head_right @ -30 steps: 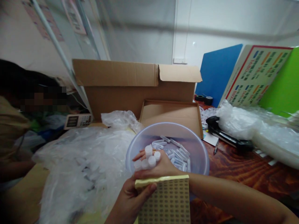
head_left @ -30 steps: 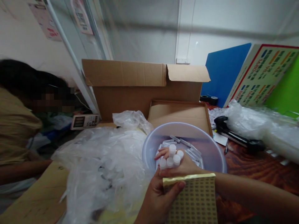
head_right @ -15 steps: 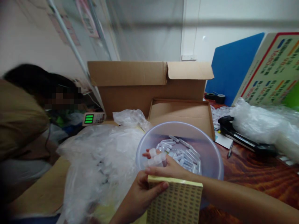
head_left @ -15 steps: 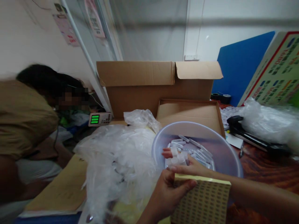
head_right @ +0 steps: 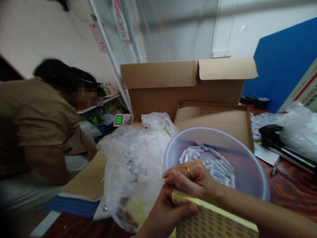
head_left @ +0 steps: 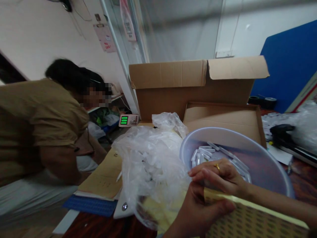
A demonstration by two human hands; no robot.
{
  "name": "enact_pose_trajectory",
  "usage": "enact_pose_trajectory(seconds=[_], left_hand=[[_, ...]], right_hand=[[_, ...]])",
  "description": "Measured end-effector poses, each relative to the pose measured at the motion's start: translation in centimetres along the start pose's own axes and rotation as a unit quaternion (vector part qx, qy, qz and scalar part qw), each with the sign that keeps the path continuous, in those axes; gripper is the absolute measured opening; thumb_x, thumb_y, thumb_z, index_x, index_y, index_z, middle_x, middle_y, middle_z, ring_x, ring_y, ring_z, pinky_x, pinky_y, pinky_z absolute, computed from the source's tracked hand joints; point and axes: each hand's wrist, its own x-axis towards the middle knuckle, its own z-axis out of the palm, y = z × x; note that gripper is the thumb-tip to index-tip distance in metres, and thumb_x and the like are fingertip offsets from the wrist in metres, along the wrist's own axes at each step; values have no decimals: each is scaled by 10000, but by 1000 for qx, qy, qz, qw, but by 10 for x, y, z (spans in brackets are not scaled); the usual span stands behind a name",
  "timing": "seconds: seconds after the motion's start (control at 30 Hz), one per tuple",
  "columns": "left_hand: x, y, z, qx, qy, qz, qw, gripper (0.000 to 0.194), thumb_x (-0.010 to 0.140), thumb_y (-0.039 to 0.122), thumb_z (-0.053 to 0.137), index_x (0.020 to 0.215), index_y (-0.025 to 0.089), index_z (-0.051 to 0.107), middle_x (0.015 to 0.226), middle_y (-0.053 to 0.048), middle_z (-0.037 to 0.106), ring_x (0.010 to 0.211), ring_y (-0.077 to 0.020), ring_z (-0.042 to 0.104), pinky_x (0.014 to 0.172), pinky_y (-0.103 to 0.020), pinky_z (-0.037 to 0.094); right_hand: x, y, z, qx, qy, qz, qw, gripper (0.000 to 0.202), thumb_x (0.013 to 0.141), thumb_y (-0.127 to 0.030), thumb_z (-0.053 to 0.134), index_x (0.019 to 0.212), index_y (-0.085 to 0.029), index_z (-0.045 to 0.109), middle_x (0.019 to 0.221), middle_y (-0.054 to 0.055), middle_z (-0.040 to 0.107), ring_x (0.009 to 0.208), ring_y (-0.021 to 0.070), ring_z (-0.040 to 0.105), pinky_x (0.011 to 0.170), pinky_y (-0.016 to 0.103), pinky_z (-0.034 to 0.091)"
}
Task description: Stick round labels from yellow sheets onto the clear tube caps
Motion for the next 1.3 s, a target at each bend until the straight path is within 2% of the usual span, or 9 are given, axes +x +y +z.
enact_pose_trajectory(seconds=[0.13, 0.23, 0.33, 0.4, 0.6, 0.87, 1.03, 1.17, 1.3], left_hand=[[-2, -4, -1, 66, 137, -47, 987, 429, 611, 527, 830, 580, 112, 730, 572, -21, 609, 535, -82, 501, 504, -180, 402], [-5, 0, -5, 107, 229, -39, 967, 358, 618, 505, 828, 664, 153, 786, 609, -49, 699, 541, -120, 584, 504, -186, 457], [-12, 6, -10, 159, 302, -4, 940, 265, 625, 454, 827, 674, 195, 795, 615, -47, 727, 549, -156, 649, 509, -194, 509], [-17, 7, -11, 209, 329, 36, 920, 207, 645, 420, 815, 674, 216, 794, 628, -43, 734, 578, -182, 675, 513, -212, 534], [-24, 6, -4, 367, 315, 159, 861, 104, 721, 332, 772, 672, 243, 796, 715, -37, 755, 624, -201, 702, 472, -215, 540], [-27, 12, -1, 464, 279, 276, 794, 260, 751, 222, 731, 493, 220, 703, 450, 42, 624, 384, -106, 572, 463, -185, 531], [-29, 12, 4, 509, 305, 285, 753, 333, 724, 232, 748, 412, 220, 633, 412, 28, 582, 498, -152, 639, 643, -259, 598], [-28, 11, 4, 467, 309, 293, 775, 337, 704, 230, 764, 404, 197, 615, 396, 40, 575, 370, -105, 555, 503, -200, 551], [-27, 7, -4, 377, 286, 138, 870, 201, 763, 305, 735, 596, 196, 761, 541, -2, 697, 422, -149, 630, 408, -188, 517]], right_hand=[[14, 9, -16, 145, -95, 144, 974, 692, 992, -619, 199, 975, -216, 762, 1019, 71, 730, 933, 172, 691, 864, 317, 529], [18, 14, -43, 267, -17, 223, 937, 600, 954, -654, 326, 1147, -208, 678, 1221, 81, 655, 1098, 184, 625, 918, 331, 493], [7, 2, -64, 143, 124, 194, 963, 284, 904, -448, 603, 1013, -193, 664, 1061, 58, 683, 976, 150, 634, 852, 285, 481], [-6, -12, -64, -25, 134, 130, 982, 166, 866, -329, 682, 945, -187, 649, 942, 38, 672, 917, 147, 621, 845, 291, 466], [-36, -33, -29, -393, 117, -64, 910, 114, 876, -163, 676, 957, -215, 616, 933, -6, 670, 958, 150, 591, 924, 361, 363], [-40, -43, -17, -415, 140, -64, 897, 134, 910, -98, 608, 943, -225, 634, 907, -29, 689, 976, 150, 581, 997, 395, 278], [-41, -45, -15, -415, 132, -60, 898, 117, 935, -128, 583, 952, -232, 632, 908, -29, 691, 974, 147, 587, 1024, 381, 243], [-44, -46, -13, -424, 124, -55, 895, 100, 968, -141, 534, 953, -211, 604, 918, -20, 682, 981, 137, 583, 1035, 362, 226], [-47, -50, -15, -386, 96, -57, 916, 152, 969, -93, 492, 1021, -213, 569, 991, 6, 643, 1048, 135, 552, 1047, 333, 244]])
